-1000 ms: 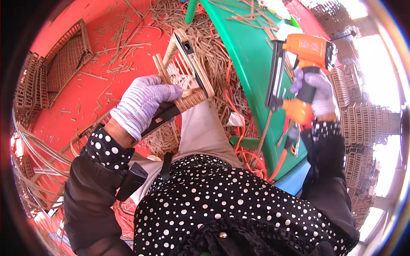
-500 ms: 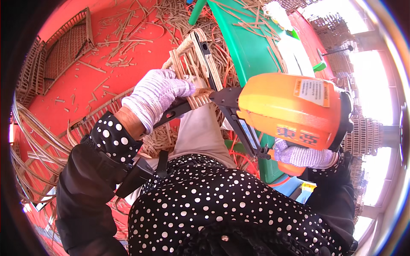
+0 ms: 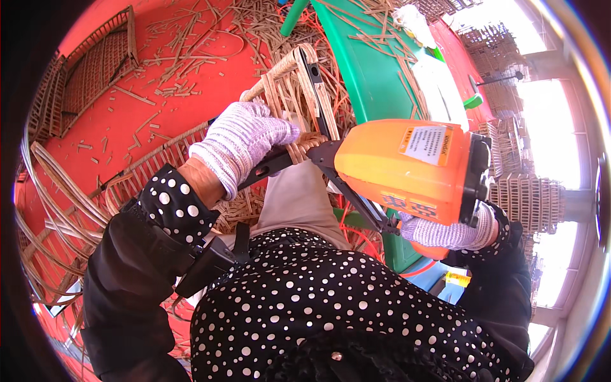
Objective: Assembling and weaving a rattan furniture component using a nail gun and pliers.
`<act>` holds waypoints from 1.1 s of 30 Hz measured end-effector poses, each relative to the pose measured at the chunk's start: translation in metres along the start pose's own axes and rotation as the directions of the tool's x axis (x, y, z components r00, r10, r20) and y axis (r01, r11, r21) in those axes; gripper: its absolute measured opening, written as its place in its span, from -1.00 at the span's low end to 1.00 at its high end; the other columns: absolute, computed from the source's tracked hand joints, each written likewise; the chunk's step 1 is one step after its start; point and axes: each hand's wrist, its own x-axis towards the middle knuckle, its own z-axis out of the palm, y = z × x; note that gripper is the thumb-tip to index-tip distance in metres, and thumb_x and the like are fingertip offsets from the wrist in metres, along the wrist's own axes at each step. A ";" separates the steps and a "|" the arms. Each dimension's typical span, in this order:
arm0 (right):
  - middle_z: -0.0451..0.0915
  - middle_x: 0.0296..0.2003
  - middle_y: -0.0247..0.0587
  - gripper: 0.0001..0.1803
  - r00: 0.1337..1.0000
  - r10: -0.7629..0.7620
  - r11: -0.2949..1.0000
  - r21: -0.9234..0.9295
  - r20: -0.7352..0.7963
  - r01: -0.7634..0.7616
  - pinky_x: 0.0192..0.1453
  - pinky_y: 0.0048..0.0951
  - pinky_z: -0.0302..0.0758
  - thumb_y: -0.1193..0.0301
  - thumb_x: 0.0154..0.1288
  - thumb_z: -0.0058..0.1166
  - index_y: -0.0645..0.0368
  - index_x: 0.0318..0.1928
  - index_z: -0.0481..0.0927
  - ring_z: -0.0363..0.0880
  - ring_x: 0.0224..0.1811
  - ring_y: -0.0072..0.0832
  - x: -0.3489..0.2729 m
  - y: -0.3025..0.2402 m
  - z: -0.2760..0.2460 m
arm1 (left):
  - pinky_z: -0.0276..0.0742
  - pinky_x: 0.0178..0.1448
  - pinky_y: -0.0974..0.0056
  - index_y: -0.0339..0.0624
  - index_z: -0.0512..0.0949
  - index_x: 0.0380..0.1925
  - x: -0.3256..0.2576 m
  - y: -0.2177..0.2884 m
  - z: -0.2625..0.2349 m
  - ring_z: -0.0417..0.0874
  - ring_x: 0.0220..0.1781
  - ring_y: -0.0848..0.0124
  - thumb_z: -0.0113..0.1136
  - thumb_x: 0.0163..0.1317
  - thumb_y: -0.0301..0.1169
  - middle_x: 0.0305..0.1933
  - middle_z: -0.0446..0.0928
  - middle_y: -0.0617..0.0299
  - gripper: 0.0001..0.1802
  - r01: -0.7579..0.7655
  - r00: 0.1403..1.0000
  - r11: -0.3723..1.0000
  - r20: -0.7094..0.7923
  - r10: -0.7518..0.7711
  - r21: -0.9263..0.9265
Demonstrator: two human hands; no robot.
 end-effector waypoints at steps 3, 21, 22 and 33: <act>0.48 -0.03 -0.20 -0.50 0.978 0.016 0.980 0.191 0.207 -0.057 0.15 -0.26 0.33 0.40 -0.01 0.27 0.19 0.00 0.45 0.43 0.04 -0.31 0.007 0.000 -0.003 | 0.49 -0.30 0.18 -0.11 0.55 -0.51 -0.004 -0.003 0.002 0.55 -0.41 0.10 0.24 -0.23 -0.41 -0.55 0.49 0.05 -0.82 -0.016 1.000 0.995 -0.014 0.018 0.094; 0.49 0.00 -0.18 -0.47 0.991 0.113 0.970 -0.225 0.075 -0.093 0.16 -0.34 0.36 0.44 0.02 0.21 0.17 0.06 0.40 0.46 0.03 -0.37 0.015 -0.024 0.005 | 0.40 -0.48 0.28 -0.18 0.53 -0.51 0.004 0.013 -0.003 0.45 -0.64 0.37 0.19 0.07 -0.35 -0.67 0.46 0.21 -0.86 0.568 0.796 0.490 0.288 -0.533 -0.661; 0.48 0.01 -0.21 -0.44 0.975 0.194 0.973 -0.148 0.112 -0.176 0.19 -0.36 0.34 0.45 0.00 0.22 0.16 0.08 0.38 0.45 0.05 -0.41 0.027 -0.036 -0.001 | 0.40 -0.48 0.29 -0.22 0.51 -0.52 0.002 0.013 -0.009 0.45 -0.62 0.41 0.18 0.08 -0.34 -0.68 0.44 0.23 -0.83 0.611 0.766 0.505 0.295 -0.571 -0.610; 0.48 -0.62 -0.36 -0.66 0.856 0.498 0.798 0.457 -0.136 -0.392 -0.63 -0.54 0.33 0.51 -0.05 0.24 0.28 -0.20 0.49 0.41 -0.69 -0.62 0.037 0.012 -0.047 | 0.49 -0.27 0.28 -0.32 0.53 -0.37 -0.013 0.032 -0.027 0.55 -0.40 0.37 0.18 0.03 -0.43 -0.46 0.53 0.19 -0.81 0.538 0.753 0.258 0.320 -0.575 -0.803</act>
